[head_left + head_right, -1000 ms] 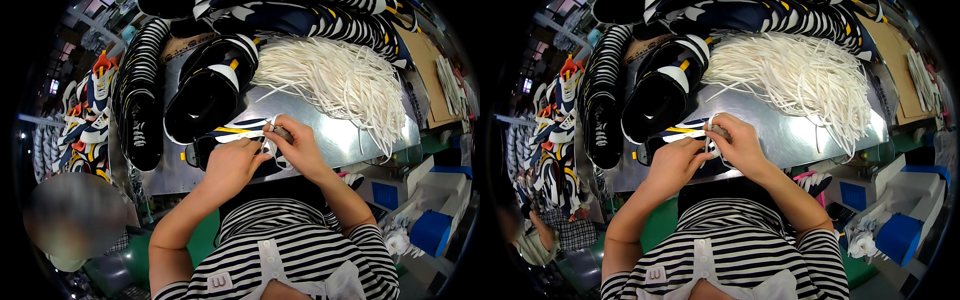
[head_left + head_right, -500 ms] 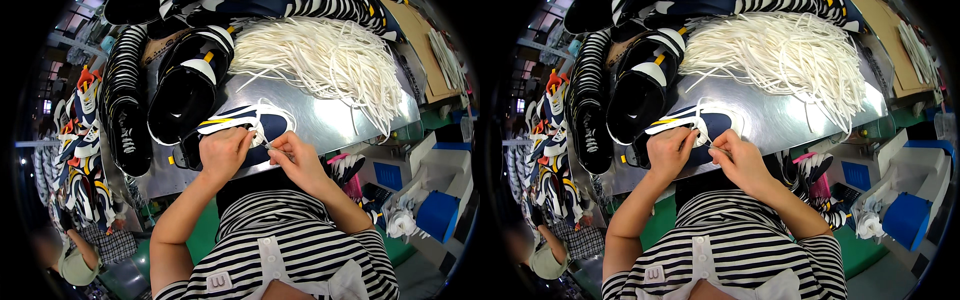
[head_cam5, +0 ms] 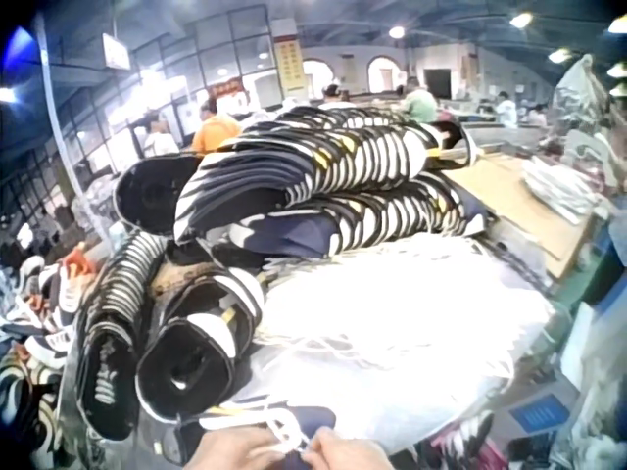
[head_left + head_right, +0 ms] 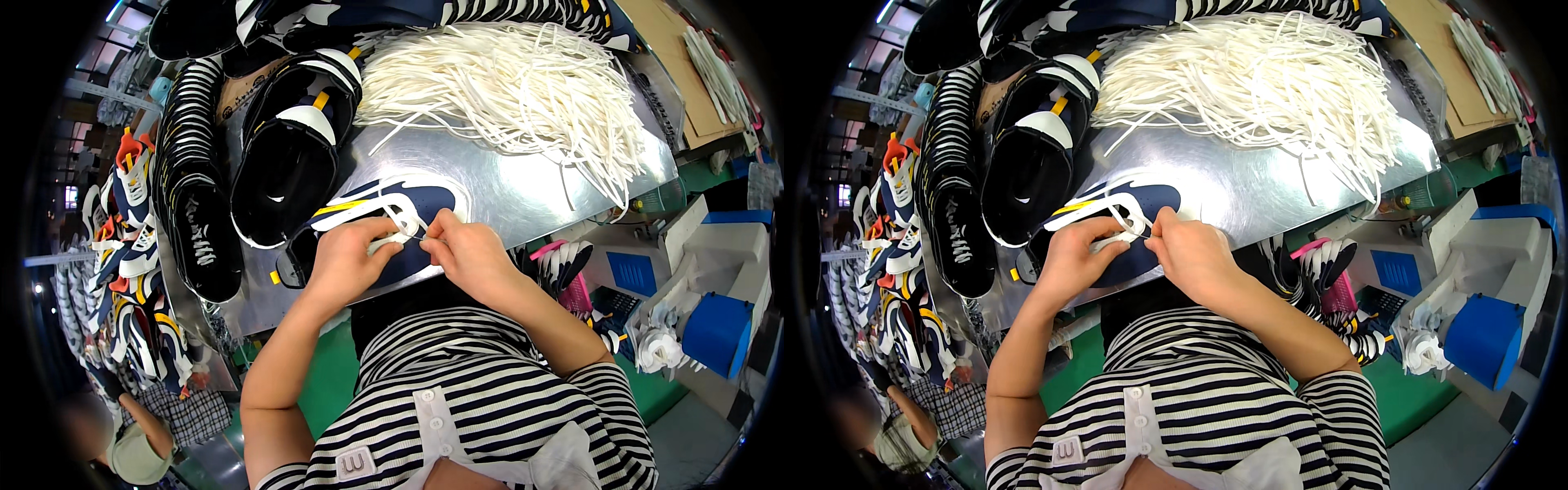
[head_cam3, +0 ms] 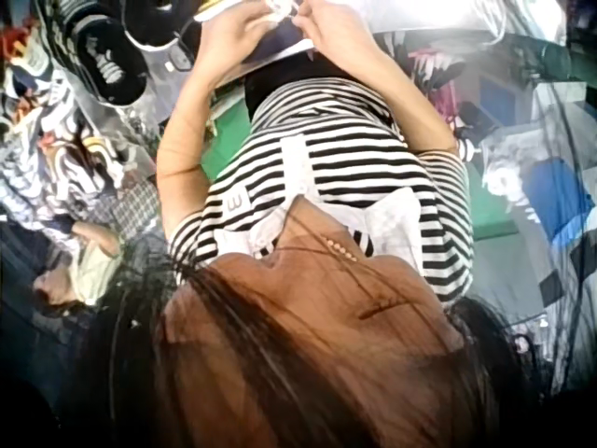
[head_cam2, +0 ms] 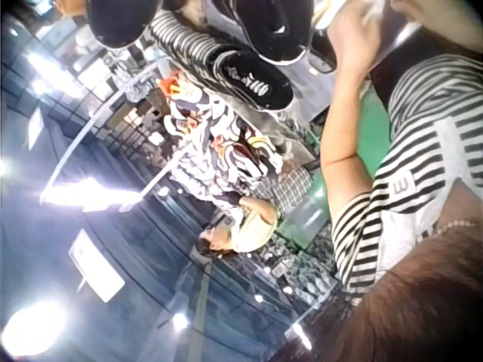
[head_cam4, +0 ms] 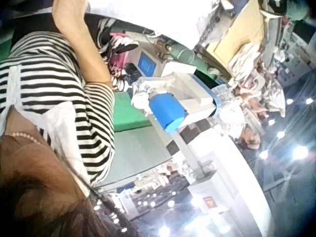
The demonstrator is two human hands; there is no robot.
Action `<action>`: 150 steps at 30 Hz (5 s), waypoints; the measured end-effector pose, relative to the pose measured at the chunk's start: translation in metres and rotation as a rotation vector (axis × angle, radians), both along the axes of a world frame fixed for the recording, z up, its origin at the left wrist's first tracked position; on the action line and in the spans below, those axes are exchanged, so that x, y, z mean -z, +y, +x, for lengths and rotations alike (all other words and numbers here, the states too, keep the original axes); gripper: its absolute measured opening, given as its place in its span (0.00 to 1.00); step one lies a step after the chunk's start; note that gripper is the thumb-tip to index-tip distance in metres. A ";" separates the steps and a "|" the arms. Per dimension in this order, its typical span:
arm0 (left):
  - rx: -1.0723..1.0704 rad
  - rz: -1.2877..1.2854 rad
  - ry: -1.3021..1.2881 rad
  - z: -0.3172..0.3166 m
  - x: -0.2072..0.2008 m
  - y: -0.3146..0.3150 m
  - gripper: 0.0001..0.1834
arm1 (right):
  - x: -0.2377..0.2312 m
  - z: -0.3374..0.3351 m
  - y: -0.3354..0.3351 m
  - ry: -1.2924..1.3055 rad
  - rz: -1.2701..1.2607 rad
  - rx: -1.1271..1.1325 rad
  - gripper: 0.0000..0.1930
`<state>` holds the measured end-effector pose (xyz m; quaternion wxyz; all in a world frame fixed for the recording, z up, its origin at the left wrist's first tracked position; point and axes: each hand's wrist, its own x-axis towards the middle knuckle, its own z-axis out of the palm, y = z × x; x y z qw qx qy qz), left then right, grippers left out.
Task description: The person threads white shoelaces through the eyelets of a blue and white sneaker, pulling the laces tight and arranging them. They repeat this process on multiple shoes at a workstation in a factory.
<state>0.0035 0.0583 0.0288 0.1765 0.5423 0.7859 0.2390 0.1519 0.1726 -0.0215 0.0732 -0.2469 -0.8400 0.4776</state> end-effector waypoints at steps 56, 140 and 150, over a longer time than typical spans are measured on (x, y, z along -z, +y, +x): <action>-0.188 0.206 -0.033 -0.036 0.002 -0.052 0.05 | -0.015 -0.016 0.025 0.198 -0.332 0.213 0.21; -0.405 0.327 -0.718 0.018 0.028 -0.009 0.10 | -0.038 -0.006 0.023 0.106 -0.071 -0.052 0.08; -0.249 0.057 -1.127 -0.019 0.010 -0.013 0.13 | -0.062 -0.012 0.048 -0.088 0.078 -0.036 0.09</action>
